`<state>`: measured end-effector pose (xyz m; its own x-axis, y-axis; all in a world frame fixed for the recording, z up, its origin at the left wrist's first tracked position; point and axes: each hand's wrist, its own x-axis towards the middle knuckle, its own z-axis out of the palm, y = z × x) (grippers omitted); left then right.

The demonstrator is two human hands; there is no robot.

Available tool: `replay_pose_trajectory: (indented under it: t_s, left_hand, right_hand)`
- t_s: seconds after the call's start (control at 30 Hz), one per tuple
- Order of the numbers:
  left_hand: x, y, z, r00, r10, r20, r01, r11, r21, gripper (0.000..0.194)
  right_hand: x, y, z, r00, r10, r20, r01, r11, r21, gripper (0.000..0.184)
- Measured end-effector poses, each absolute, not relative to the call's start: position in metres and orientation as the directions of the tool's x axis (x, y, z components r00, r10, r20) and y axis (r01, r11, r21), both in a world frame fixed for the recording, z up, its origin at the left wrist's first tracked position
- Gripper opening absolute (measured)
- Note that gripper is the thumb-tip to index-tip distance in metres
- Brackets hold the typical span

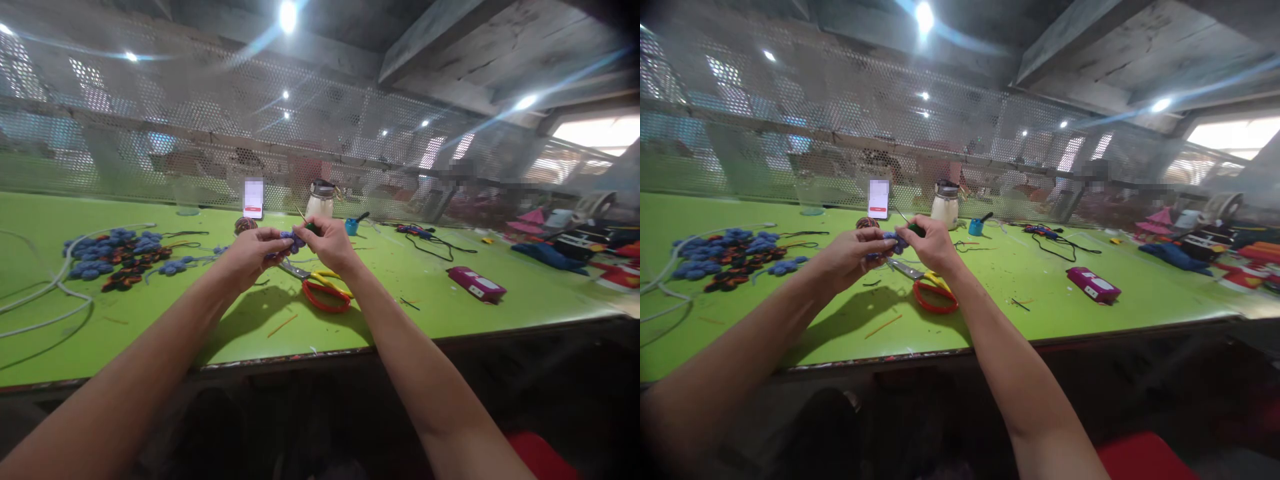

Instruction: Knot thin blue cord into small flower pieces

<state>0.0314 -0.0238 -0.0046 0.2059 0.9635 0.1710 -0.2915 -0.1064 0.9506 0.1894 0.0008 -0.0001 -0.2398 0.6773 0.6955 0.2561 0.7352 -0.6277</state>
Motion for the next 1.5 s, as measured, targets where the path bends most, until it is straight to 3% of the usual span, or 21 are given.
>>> replay_pose_trajectory:
  t_s: [0.47, 0.67, 1.5]
  left_hand:
    - [0.0342, -0.0206, -0.0082, 0.19, 0.965, 0.18, -0.287, -0.121, 0.95, 0.014]
    - [0.0349, -0.0201, -0.0067, 0.136, 0.975, 0.173, -0.288, -0.128, 0.949, 0.017]
    - [0.034, -0.0238, -0.0037, 0.197, 0.971, 0.138, -0.347, -0.063, 0.936, 0.009]
  right_hand:
    - [0.1867, 0.0067, -0.0055, -0.25, 0.777, 0.578, 0.1, 0.614, -0.783, 0.038]
    - [0.1848, 0.0057, -0.0047, -0.248, 0.777, 0.579, 0.083, 0.612, -0.786, 0.038]
    - [0.1876, 0.0071, -0.0043, -0.273, 0.798, 0.537, 0.031, 0.565, -0.824, 0.037]
